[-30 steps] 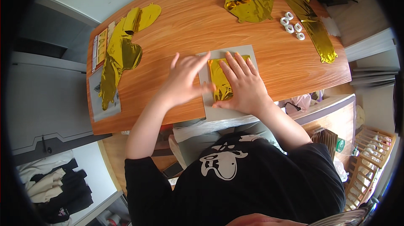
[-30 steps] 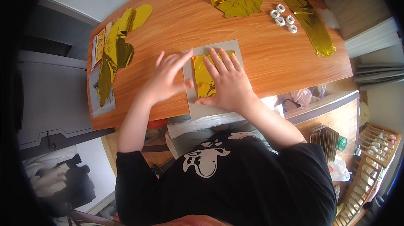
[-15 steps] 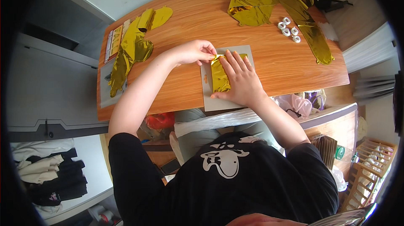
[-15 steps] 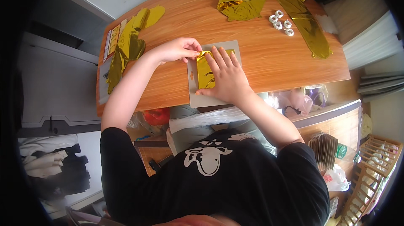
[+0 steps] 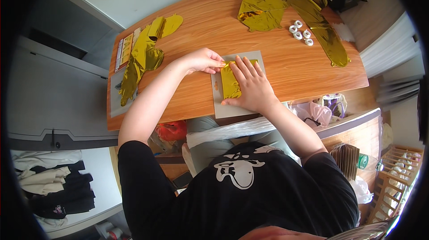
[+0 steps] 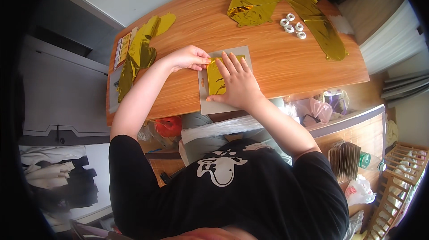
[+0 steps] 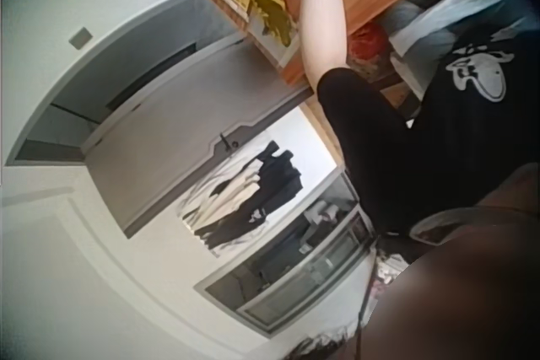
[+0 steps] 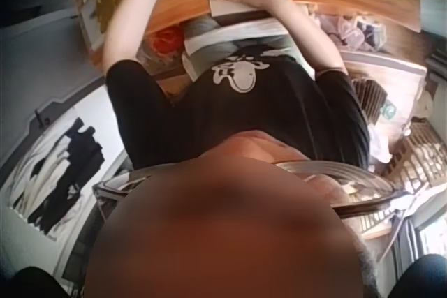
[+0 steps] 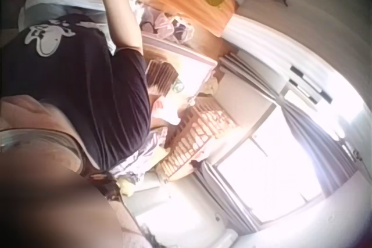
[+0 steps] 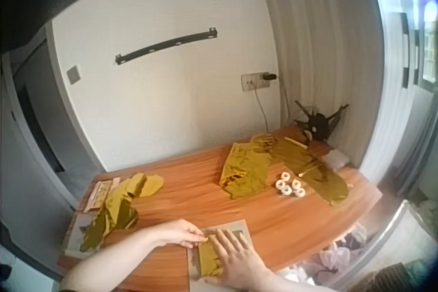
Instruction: Folding gold foil balloons and placing them into a plastic bag with a cardboard backing.
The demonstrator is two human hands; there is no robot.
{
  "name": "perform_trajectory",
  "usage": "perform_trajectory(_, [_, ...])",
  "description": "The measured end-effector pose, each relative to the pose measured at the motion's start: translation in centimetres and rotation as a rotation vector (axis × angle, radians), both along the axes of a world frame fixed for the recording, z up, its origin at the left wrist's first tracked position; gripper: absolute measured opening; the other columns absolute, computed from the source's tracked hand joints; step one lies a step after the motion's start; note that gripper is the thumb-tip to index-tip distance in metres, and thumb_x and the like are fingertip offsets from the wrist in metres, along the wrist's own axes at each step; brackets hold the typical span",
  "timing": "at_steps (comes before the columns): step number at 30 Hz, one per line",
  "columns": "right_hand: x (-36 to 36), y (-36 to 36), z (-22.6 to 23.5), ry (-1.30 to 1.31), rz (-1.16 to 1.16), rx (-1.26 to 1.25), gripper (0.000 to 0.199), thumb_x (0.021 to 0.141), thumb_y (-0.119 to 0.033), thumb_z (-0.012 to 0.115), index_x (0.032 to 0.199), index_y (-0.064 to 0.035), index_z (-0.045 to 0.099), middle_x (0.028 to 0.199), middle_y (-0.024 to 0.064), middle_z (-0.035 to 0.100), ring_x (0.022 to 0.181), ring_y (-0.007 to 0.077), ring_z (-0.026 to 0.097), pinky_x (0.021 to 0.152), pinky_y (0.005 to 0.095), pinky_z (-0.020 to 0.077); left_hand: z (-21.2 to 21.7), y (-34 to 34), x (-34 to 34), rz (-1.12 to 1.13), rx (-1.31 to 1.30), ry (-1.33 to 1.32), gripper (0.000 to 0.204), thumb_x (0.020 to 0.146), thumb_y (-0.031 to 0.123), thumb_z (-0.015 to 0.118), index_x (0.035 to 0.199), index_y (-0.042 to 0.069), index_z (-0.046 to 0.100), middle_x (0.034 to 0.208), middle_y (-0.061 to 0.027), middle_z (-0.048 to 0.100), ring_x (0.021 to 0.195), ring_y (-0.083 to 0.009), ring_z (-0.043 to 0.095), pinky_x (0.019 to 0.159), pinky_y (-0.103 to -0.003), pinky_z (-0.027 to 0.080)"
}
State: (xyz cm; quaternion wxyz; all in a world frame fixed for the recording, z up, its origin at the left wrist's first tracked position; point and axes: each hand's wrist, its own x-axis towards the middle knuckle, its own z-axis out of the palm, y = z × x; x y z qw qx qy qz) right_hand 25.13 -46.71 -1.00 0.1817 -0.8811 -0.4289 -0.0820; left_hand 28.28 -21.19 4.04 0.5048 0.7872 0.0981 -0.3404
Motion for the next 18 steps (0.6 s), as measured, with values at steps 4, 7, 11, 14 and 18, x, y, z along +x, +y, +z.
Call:
perform_trajectory(4, [0.1,0.0,0.0,0.026,-0.002,-0.029,0.122,0.074,-0.088,0.060,0.157,-0.0019,0.037,0.165,0.0202,0.033,0.154,0.0367,0.028,0.125,0.0535,0.0236,0.2,-0.5,0.3,0.026,0.078,0.008,0.029,0.103,0.029,0.064,0.120,0.007,0.071,0.107,-0.0019,0.072,0.095,-0.0103,0.067,0.083,-0.028,0.057])
perform_trajectory(7, [0.1,0.1,0.3,0.053,0.000,-0.065,0.123,0.073,-0.089,0.060,0.159,-0.0049,0.035,0.166,0.0186,0.031,0.156,0.0357,0.026,0.126,0.0530,0.0221,-0.3,-0.6,0.6,-0.038,0.167,-0.012,0.027,0.104,0.029,0.063,0.117,0.007,0.072,0.101,-0.0010,0.072,0.087,-0.0076,0.063,0.072,-0.026,0.054])
perform_trajectory(11, [0.2,0.4,0.7,0.114,-0.003,-0.142,0.124,0.071,-0.091,0.060,0.162,-0.0118,0.031,0.167,0.0157,0.029,0.157,0.0334,0.022,0.127,0.0516,0.0193,-1.1,-1.0,0.7,-0.115,0.326,-0.123,0.026,0.101,0.029,0.066,0.110,0.007,0.076,0.092,-0.0006,0.071,0.079,-0.0063,0.060,0.062,-0.025,0.048])
perform_trajectory(14, [0.4,0.4,0.8,0.131,-0.018,-0.170,0.125,0.070,-0.092,0.061,0.163,-0.0140,0.030,0.168,0.0147,0.029,0.157,0.0324,0.021,0.128,0.0505,0.0180,-1.0,-1.0,0.3,-0.041,0.367,-0.197,0.025,0.096,0.030,0.072,0.104,0.006,0.079,0.083,0.0001,0.070,0.074,-0.0057,0.058,0.058,-0.024,0.043])
perform_trajectory(18, [0.4,0.6,1.0,0.136,-0.022,-0.188,0.126,0.069,-0.092,0.061,0.163,-0.0142,0.031,0.168,0.0145,0.028,0.158,0.0322,0.021,0.128,0.0500,0.0172,-1.8,-0.6,-0.5,0.081,0.237,-0.240,0.024,0.092,0.029,0.077,0.100,0.007,0.080,0.078,0.0006,0.070,0.070,-0.0062,0.057,0.057,-0.024,0.043])
